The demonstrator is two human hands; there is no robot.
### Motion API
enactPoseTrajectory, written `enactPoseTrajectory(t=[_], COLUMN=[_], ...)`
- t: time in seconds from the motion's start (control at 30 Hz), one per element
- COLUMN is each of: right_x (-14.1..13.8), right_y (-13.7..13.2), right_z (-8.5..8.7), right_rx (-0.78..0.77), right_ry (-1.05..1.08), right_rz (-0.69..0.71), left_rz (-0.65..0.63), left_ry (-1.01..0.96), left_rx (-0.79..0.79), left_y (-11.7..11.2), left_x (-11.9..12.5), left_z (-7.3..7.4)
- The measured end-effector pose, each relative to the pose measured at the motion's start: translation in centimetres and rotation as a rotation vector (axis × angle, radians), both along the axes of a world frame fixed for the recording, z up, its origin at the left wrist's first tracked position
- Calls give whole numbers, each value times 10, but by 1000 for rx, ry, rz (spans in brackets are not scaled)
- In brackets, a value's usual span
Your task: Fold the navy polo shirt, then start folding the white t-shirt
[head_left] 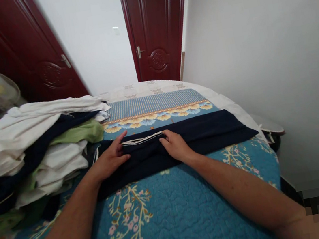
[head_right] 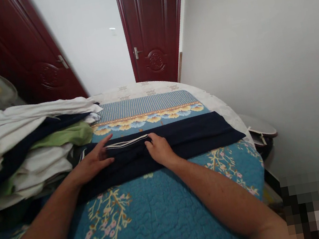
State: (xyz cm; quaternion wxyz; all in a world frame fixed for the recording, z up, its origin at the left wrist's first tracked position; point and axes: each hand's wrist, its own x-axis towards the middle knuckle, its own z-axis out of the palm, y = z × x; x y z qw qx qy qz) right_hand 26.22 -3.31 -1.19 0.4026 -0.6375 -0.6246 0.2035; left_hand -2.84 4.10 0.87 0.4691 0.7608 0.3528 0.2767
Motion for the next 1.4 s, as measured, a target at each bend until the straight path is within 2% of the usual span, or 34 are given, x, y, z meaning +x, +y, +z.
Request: enactPoseTrajectory(t=[0.1,0.2,0.3,0.4,0.53,0.6,0.7,0.8,0.93,1.03,1.1,1.17,1.27,1.33,1.4], right_x=[1,1,0,-1,-2,-2,0,1,-3,-7,-9,-10,-3,13,39], right_y=[0,-1,-3,-6,-4,-2,0,-3,-10,-16,-20,-23,-23,-20,-17], right_z=[-3,-4,-4,-4,-5,-6,-5,-1,8,13,16,19,24,26,26], right_rx=[-4,-13,-34,-12,215,279,186,-10,-172,-197,-197,-188,-116,-62,-60], right_ry=[-44,-171,-295,-312,-176,-114,-128,-302,-572,-665,-676,-659,-617,-623,-655], right_rz=[-5,-13,-37,-32,75,84,76,98,75,70,77,89,80,22,-65], left_rz=[173,320,362,355,413,457,468,490,450,438,464,456,327,202,95], left_ry=[58,89,123,185,222,246,332,442,632,822,879,822,679,646,661], left_rx=[-4,71,152,217,305,321,333,389,493,587,684,790,866,857,832], left_y=[1,5,5,-1,-9,-10,-6,-2,-3,-12,-18,-21,-22,-21,-20], left_x=[5,10,12,15,23,26,25,21,19,20,23,31,53,71,86], left_z=[-4,-10,-12,-11,-8,-8,-8,-10,-9,-2,6,13,15,9,-1])
